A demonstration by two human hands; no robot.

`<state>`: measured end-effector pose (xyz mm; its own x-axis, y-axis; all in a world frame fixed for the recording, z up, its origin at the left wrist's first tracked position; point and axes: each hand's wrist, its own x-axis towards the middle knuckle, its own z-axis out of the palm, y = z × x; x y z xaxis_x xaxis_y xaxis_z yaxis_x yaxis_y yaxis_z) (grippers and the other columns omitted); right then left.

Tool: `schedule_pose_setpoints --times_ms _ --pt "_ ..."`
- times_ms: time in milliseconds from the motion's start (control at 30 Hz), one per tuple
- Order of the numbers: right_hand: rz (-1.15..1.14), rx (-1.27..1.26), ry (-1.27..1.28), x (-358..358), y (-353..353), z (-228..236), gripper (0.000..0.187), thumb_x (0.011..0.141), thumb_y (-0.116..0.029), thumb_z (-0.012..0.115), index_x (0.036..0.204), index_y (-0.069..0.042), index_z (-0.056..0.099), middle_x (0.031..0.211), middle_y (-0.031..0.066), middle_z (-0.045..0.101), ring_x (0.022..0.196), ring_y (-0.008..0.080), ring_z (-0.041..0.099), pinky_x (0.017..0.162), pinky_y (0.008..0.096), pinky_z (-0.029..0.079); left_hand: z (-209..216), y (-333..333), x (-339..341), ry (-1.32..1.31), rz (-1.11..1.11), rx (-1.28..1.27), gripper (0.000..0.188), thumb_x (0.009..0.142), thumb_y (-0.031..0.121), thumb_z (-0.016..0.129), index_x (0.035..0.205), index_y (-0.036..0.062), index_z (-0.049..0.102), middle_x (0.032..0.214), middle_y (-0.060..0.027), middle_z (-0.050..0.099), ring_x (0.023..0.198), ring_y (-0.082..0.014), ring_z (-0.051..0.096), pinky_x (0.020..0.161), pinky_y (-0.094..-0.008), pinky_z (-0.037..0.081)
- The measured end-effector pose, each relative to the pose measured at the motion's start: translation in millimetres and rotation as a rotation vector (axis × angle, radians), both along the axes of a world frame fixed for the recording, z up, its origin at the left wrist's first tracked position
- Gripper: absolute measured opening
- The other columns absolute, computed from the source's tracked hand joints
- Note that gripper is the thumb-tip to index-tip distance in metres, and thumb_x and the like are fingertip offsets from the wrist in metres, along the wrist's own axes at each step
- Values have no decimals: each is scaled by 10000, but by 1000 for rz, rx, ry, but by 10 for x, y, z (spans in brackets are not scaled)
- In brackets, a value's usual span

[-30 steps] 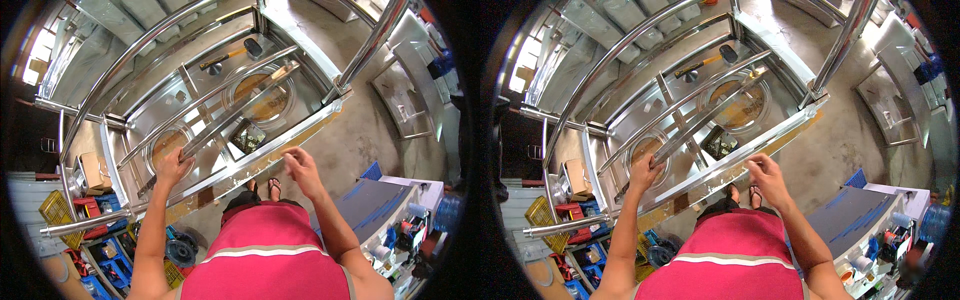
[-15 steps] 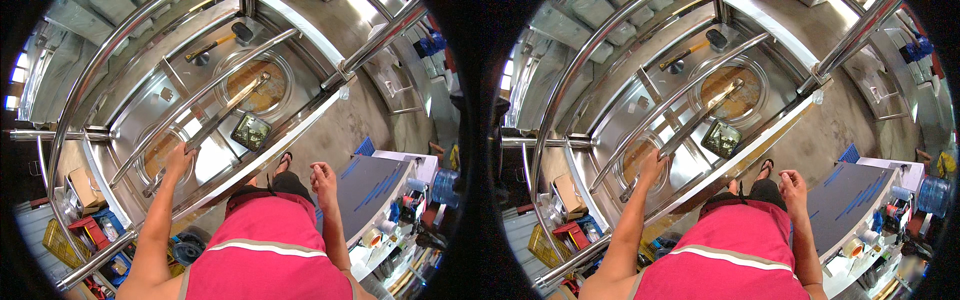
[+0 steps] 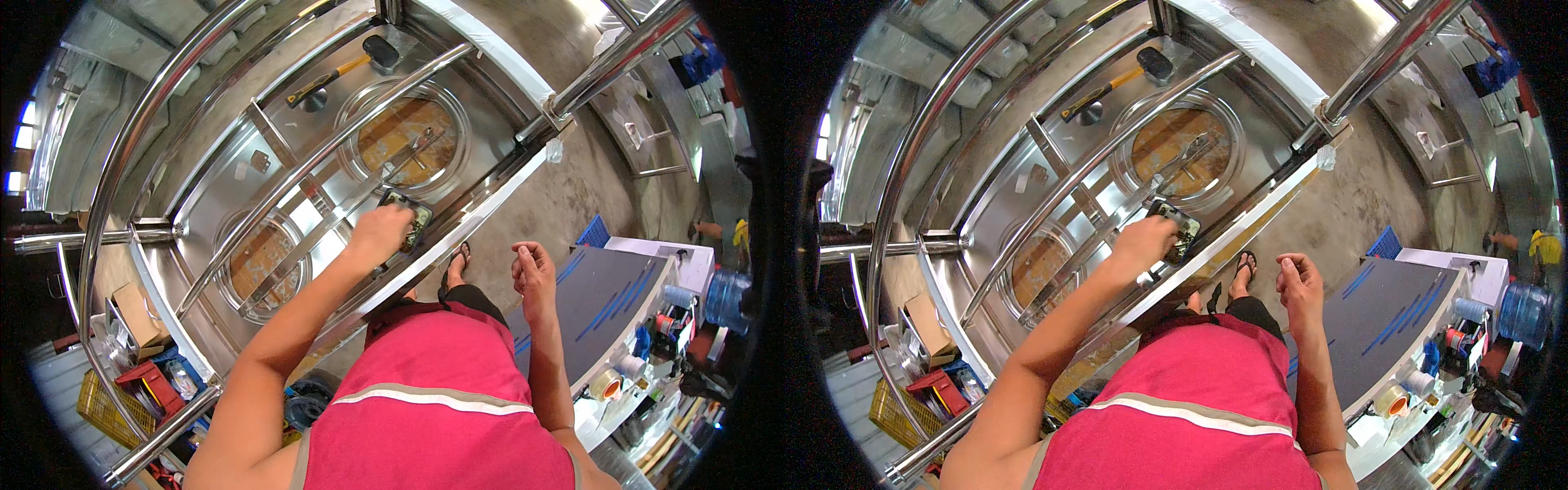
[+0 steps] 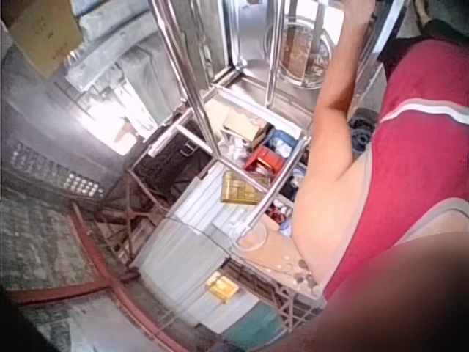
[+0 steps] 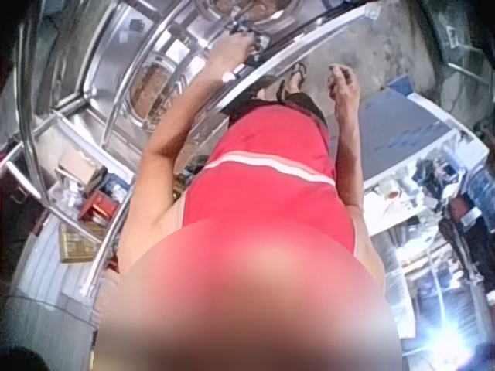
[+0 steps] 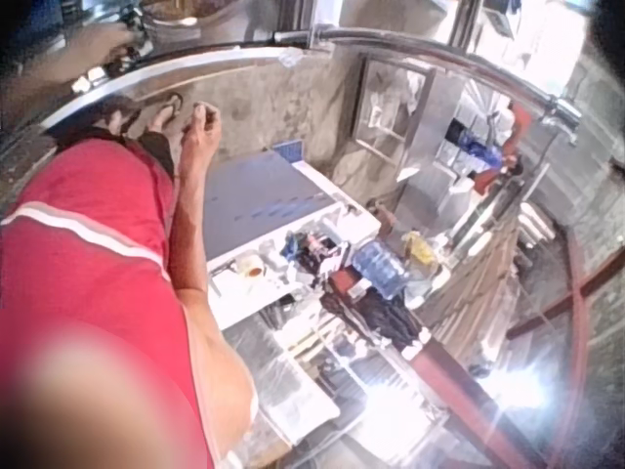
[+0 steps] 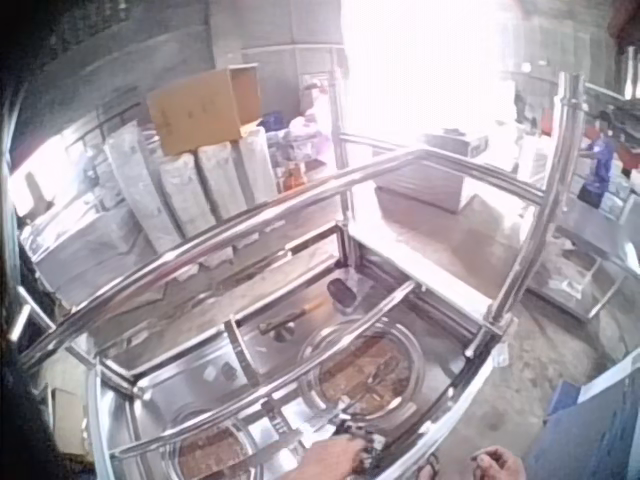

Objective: The person assembles a stainless steel food cart by attaching a metal side panel and securing it with screws. They use a screwdriver to fasten the panel to the frame and adjust components to ensure alignment.

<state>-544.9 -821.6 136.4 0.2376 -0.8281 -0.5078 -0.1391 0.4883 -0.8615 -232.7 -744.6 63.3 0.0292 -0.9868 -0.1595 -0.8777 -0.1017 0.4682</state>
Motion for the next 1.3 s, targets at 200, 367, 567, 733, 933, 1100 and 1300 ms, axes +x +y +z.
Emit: schedule_pose_setpoints --times_ms 200,367,567,733,933,1100,1300 --pt "-35 7 -60 -61 -11 60 174 1047 -245 622 1094 -81 658 710 -39 560 594 33 467 489 212 322 -525 -446 -95 -273 -262 435 176 837 126 642 883 82 807 981 -170 769 906 -359 754 779 -450 598" --pt "-24 -28 -65 -35 14 12 165 1048 -228 617 1098 -74 647 736 -35 566 602 32 465 509 209 348 -391 -261 52 -127 -246 112 135 842 125 642 887 61 752 965 -185 722 880 -378 719 773 -489 567" --pt "153 -170 -82 134 -20 50 189 998 -113 670 1156 -14 640 913 22 645 822 91 612 731 263 512 380 -184 57 357 220 87 150 923 144 696 1027 45 653 993 -111 675 920 -256 674 816 -391 557" --pt "300 -92 -248 481 1 140 356 1014 -121 666 1341 -6 586 1112 71 696 1050 131 635 914 272 508 814 -130 -592 1135 407 -98 371 977 6 652 1324 26 521 1154 -54 643 1028 -130 627 891 -287 542" --pt "82 -11 -526 609 11 70 368 997 -122 702 1327 12 611 1185 84 693 1080 125 649 968 279 514 940 -191 -909 1207 346 -141 519 968 12 685 1442 21 475 1252 -114 667 1120 -169 640 993 -322 521" --pt "57 -22 -496 466 50 9 347 994 -124 710 1299 15 619 1131 73 705 1048 120 655 938 275 524 951 -220 -963 1139 235 -112 572 935 14 729 1442 4 462 1250 -145 667 1093 -178 653 947 -331 565" --pt "-47 -55 -498 406 98 77 316 1030 -215 671 1260 -1 632 1009 24 683 766 58 573 676 227 455 1005 -307 -997 1188 219 -9 648 925 40 750 1486 -38 434 1260 -163 664 1105 -190 670 933 -316 563"
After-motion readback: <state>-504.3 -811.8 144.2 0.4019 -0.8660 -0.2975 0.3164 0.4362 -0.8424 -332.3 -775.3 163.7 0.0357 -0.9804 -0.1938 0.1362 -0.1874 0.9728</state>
